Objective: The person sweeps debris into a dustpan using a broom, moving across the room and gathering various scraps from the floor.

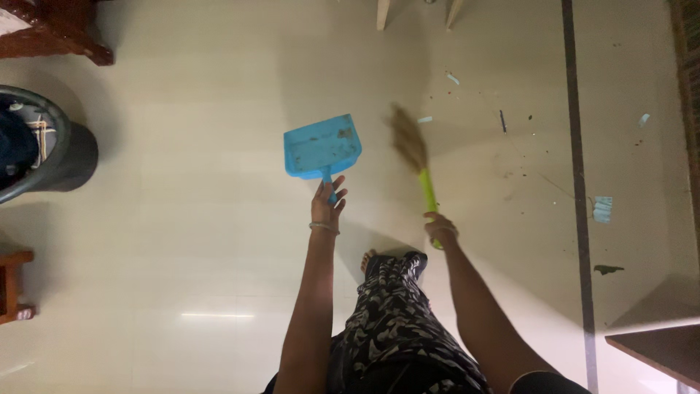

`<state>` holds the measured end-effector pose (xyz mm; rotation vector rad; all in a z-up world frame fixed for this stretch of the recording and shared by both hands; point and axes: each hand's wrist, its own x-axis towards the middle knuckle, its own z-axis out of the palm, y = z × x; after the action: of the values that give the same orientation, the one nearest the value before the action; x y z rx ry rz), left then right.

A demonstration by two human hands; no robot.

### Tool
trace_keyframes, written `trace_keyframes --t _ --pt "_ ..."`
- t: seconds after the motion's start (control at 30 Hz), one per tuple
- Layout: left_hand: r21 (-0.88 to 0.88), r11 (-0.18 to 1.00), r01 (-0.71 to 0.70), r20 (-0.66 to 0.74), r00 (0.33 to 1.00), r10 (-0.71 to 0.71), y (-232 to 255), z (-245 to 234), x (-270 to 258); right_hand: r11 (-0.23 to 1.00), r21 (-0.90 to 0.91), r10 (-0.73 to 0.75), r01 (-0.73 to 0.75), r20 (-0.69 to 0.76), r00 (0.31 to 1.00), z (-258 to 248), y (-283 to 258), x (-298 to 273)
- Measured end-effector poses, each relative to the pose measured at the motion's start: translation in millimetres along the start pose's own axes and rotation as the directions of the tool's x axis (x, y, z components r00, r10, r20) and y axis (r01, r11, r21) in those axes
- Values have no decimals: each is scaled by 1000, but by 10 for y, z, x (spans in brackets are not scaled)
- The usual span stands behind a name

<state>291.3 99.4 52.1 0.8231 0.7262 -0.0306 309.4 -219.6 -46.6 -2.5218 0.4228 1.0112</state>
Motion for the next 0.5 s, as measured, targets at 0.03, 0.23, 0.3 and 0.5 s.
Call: trace_keyframes --t 0.03,0.23,0.3,0.5 --pt "13 1000 7 9 1000 -7 12 7 35 1000 2 5 -5 1 1000 -86 63 6" --pt "-9 1000 6 86 996 -5 21 121 362 648 751 14 130 -183 983 -273 271 -223" --pt "-15 1000 10 114 993 -9 14 199 440 791 596 235 -135 -92 968 -297 253 -273" --pt "-37 999 21 136 991 -16 111 359 587 688 726 117 13 -128 985 -161 27 -324"
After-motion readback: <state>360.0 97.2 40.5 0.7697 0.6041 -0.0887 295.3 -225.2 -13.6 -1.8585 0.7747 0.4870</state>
